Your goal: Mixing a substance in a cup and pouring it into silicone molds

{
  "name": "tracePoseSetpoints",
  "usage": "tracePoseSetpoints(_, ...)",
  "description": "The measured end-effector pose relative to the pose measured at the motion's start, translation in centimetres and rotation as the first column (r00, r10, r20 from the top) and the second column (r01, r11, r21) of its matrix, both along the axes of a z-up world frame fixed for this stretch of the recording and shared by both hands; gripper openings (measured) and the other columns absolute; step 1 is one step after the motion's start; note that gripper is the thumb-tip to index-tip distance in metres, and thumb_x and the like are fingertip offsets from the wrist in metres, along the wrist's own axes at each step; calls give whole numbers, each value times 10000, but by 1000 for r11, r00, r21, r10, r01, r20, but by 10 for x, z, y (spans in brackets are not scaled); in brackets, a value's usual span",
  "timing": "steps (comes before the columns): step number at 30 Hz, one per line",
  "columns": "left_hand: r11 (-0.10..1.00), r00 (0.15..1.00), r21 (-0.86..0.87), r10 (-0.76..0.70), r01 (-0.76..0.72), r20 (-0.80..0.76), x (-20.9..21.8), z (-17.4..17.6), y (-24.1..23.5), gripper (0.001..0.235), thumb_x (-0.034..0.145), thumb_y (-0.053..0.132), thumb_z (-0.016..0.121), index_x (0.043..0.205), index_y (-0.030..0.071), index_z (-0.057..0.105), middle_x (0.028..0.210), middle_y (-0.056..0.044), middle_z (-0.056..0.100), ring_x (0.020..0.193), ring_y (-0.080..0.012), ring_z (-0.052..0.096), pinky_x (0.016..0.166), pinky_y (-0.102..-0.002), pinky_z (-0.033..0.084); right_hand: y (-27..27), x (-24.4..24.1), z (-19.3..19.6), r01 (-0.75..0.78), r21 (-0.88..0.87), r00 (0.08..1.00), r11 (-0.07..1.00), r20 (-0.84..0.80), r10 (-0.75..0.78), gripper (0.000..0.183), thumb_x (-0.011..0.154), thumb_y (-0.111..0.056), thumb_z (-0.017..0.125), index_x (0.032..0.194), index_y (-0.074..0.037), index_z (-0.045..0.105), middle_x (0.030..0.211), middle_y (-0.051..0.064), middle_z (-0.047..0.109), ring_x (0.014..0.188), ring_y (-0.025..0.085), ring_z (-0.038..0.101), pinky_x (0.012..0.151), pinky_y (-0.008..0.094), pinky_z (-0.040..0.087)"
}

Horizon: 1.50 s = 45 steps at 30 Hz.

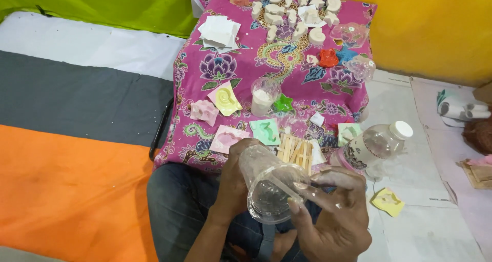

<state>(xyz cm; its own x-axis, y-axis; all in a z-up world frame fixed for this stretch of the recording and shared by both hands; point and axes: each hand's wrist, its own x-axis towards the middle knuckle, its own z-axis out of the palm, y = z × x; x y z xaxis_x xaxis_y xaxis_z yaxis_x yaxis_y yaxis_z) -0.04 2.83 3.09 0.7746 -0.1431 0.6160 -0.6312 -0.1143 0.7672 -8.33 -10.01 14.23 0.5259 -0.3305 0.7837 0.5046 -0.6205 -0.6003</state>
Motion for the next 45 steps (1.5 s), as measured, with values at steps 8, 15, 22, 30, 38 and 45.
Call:
tracePoseSetpoints(8, 990, 987, -126, 50, -70, -154, 1, 13, 4, 482, 938, 326, 620, 1319, 40, 547, 1332, -143, 503, 1200, -295, 609, 1045, -429, 519, -1, -8, 26, 12, -325, 999, 946, -45, -28, 130, 824, -160, 773, 874, -43, 746, 776, 113, 625, 708, 269, 505, 744, 405, 398)
tracePoseSetpoints(15, 979, 993, -202, 8, -32, -117, -2, 17, 1, 580, 899, 167, 731, 1403, 52, 470, 1383, -137, 499, 1319, -279, 533, 1177, -409, 423, -8, -13, 44, -2, -428, 999, 904, -48, -20, 117, 874, -231, 753, 985, -200, 770, 1007, 39, 719, 850, 248, 489, 793, 384, 408)
tracePoseSetpoints(22, 934, 931, -351, -66, -69, -360, 1, 20, -3, 391, 928, 164, 613, 1302, 64, 557, 1296, -108, 580, 1232, -234, 571, 1102, -372, 453, -23, -16, 45, -238, -529, 969, 815, -184, 163, 202, 960, -203, 599, 987, -210, 799, 1039, -78, 772, 831, 199, 497, 833, 365, 422)
tracePoseSetpoints(30, 844, 830, -533, -255, -58, -495, -1, 25, 0, 468, 1026, 464, 380, 1276, 119, 574, 1261, -94, 603, 1156, -228, 588, 1029, -409, 488, -10, -21, 62, -65, -485, 997, 872, -77, 32, 322, 902, -485, 537, 999, -282, 767, 947, -103, 795, 805, 120, 511, 892, 343, 356)
tracePoseSetpoints(38, 757, 816, -651, -348, -46, -462, 1, 21, -3, 439, 1000, 450, 461, 1251, 107, 572, 1214, -118, 613, 1093, -249, 619, 956, -448, 522, -22, -17, 50, -127, -513, 991, 849, -94, 91, 78, 887, -209, 734, 954, -203, 773, 946, -104, 761, 737, 193, 460, 800, 292, 419)
tracePoseSetpoints(45, 621, 799, -782, -443, -54, -406, 2, 16, -5, 404, 956, 394, 583, 1241, 111, 542, 1102, -187, 663, 980, -318, 669, 866, -496, 564, -15, -15, 50, -123, -530, 992, 839, -67, 103, 59, 876, -204, 742, 924, -199, 775, 873, -69, 757, 693, 190, 483, 813, 378, 362)
